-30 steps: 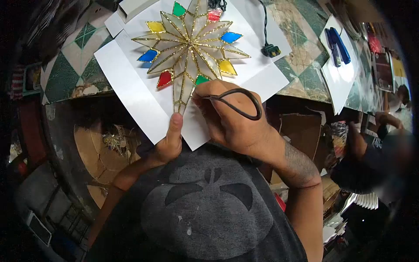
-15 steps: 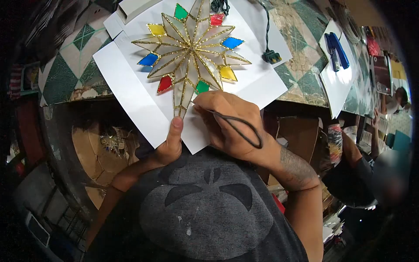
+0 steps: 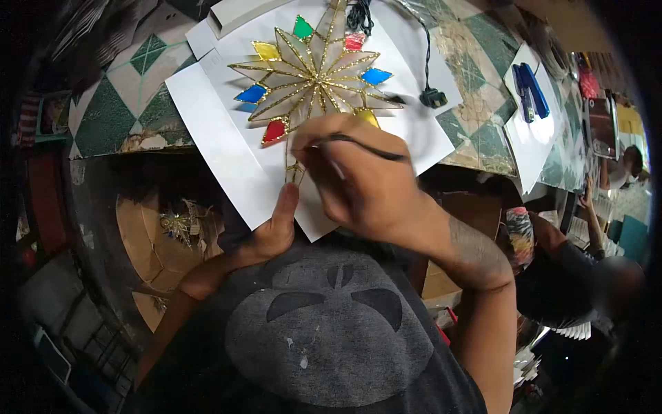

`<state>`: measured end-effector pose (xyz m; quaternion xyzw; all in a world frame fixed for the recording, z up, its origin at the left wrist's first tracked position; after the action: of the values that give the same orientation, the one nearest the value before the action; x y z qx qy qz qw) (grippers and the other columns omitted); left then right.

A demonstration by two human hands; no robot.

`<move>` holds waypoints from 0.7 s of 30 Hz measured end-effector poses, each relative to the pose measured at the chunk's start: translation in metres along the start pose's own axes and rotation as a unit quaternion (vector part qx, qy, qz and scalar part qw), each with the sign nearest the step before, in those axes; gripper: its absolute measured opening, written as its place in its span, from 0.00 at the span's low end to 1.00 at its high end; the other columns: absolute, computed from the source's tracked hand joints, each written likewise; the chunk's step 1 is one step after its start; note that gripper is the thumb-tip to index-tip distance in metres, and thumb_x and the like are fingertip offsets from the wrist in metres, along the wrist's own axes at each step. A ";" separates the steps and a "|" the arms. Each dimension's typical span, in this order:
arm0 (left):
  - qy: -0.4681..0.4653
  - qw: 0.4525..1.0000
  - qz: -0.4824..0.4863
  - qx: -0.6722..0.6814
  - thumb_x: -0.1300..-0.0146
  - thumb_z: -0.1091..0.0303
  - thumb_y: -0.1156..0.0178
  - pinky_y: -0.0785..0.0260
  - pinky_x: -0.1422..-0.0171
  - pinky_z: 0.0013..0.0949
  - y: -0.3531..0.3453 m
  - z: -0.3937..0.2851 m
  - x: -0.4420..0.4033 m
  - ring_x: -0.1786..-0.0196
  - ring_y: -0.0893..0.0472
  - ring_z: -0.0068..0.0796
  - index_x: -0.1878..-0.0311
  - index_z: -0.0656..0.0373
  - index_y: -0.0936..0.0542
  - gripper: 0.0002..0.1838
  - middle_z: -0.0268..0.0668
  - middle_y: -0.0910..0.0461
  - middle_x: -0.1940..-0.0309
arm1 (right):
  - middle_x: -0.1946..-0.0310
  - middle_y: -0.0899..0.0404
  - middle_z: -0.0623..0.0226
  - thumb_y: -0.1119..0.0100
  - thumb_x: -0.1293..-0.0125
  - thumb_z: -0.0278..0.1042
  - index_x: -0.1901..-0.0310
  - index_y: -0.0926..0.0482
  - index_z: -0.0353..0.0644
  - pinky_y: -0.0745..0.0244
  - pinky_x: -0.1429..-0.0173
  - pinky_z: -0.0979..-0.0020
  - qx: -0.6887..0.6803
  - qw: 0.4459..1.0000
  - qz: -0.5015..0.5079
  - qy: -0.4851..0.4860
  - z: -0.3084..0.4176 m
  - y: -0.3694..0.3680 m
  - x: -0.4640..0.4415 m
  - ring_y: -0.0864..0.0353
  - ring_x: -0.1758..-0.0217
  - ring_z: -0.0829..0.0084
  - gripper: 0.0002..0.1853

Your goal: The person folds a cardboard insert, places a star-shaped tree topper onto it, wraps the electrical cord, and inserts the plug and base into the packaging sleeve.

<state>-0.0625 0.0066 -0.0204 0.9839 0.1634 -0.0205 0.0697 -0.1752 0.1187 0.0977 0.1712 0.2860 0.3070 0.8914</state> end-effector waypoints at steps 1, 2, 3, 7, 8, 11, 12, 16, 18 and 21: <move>-0.009 1.000 -0.014 0.021 0.23 0.70 0.40 0.21 0.36 0.37 -0.001 -0.001 -0.002 0.40 0.15 0.45 0.23 0.67 0.35 0.29 0.50 0.21 0.34 | 0.58 0.17 0.61 0.35 0.45 0.13 0.52 0.21 0.39 0.23 0.56 0.68 0.012 0.999 0.031 0.003 -0.002 -0.007 -0.004 0.18 0.61 0.65 0.19; -0.017 0.999 -0.029 0.043 0.23 0.71 0.40 0.20 0.39 0.36 -0.002 -0.002 -0.004 0.44 0.14 0.44 0.27 0.68 0.31 0.25 0.49 0.19 0.37 | 0.58 0.16 0.61 0.36 0.44 0.11 0.52 0.21 0.38 0.22 0.57 0.69 0.023 0.998 0.063 0.004 -0.004 -0.015 -0.008 0.18 0.61 0.66 0.18; -0.025 0.997 -0.044 0.064 0.23 0.73 0.40 0.18 0.43 0.35 -0.002 -0.002 -0.005 0.48 0.12 0.43 0.30 0.69 0.28 0.22 0.49 0.17 0.40 | 0.58 0.16 0.61 0.37 0.42 0.09 0.53 0.20 0.38 0.22 0.58 0.69 0.034 0.995 0.097 0.006 -0.005 -0.024 -0.010 0.17 0.61 0.68 0.17; -0.021 0.994 -0.049 0.093 0.22 0.73 0.41 0.19 0.41 0.36 0.003 -0.007 -0.006 0.47 0.12 0.44 0.31 0.69 0.25 0.20 0.49 0.16 0.41 | 0.58 0.16 0.61 0.38 0.41 0.08 0.54 0.20 0.38 0.22 0.59 0.70 0.066 0.986 0.148 0.030 -0.006 -0.037 -0.012 0.17 0.61 0.69 0.16; -0.015 0.994 -0.040 0.097 0.22 0.73 0.42 0.19 0.39 0.37 0.002 -0.009 -0.006 0.45 0.13 0.44 0.30 0.69 0.25 0.21 0.49 0.17 0.39 | 0.58 0.16 0.61 0.38 0.41 0.08 0.54 0.20 0.38 0.22 0.59 0.70 0.078 0.984 0.155 0.039 -0.006 -0.038 -0.011 0.17 0.61 0.68 0.17; -0.016 0.995 -0.028 0.090 0.22 0.73 0.42 0.21 0.35 0.38 -0.003 0.001 -0.004 0.41 0.14 0.45 0.29 0.68 0.27 0.22 0.50 0.18 0.37 | 0.58 0.17 0.61 0.36 0.42 0.12 0.52 0.21 0.39 0.22 0.58 0.70 0.106 0.979 0.163 0.067 -0.011 -0.047 -0.005 0.18 0.61 0.67 0.17; -0.022 0.996 -0.026 0.078 0.21 0.73 0.43 0.22 0.34 0.39 -0.004 0.007 -0.003 0.39 0.15 0.46 0.28 0.67 0.27 0.22 0.50 0.19 0.36 | 0.58 0.17 0.61 0.35 0.43 0.16 0.51 0.22 0.39 0.23 0.57 0.69 0.121 0.975 0.166 0.088 -0.013 -0.054 -0.002 0.19 0.61 0.66 0.18; 0.012 0.982 -0.031 0.186 0.20 0.71 0.44 0.28 0.26 0.42 -0.007 0.015 0.000 0.31 0.21 0.47 0.25 0.65 0.30 0.24 0.50 0.22 0.32 | 0.57 0.19 0.59 0.33 0.42 0.20 0.49 0.24 0.40 0.22 0.56 0.70 0.119 0.976 0.158 0.092 -0.006 -0.052 0.001 0.20 0.60 0.65 0.18; 0.050 0.985 -0.051 0.154 0.18 0.69 0.46 0.22 0.35 0.36 -0.005 0.015 -0.003 0.39 0.16 0.40 0.26 0.68 0.29 0.22 0.48 0.20 0.35 | 0.56 0.19 0.59 0.35 0.39 0.18 0.49 0.24 0.39 0.22 0.56 0.71 0.040 0.994 0.035 0.099 0.016 -0.021 -0.011 0.20 0.61 0.67 0.16; 0.100 0.983 -0.067 0.137 0.17 0.68 0.46 0.21 0.38 0.33 0.003 0.027 0.011 0.43 0.15 0.37 0.27 0.69 0.29 0.22 0.48 0.19 0.37 | 0.57 0.18 0.60 0.41 0.32 0.13 0.48 0.25 0.35 0.21 0.58 0.73 -0.152 0.976 -0.153 0.034 0.025 0.050 -0.028 0.21 0.64 0.74 0.13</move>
<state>-0.0517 0.0033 -0.0477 0.9681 0.2304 0.0508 -0.0842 -0.2004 0.1352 0.1524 -0.0231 0.2892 0.2126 0.9331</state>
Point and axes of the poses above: each hand's wrist, its own x-axis away from the middle knuckle, its own y-axis out of the back of the hand, z = x × y, the point moved 9 cm from there along -x, towards the middle knuckle
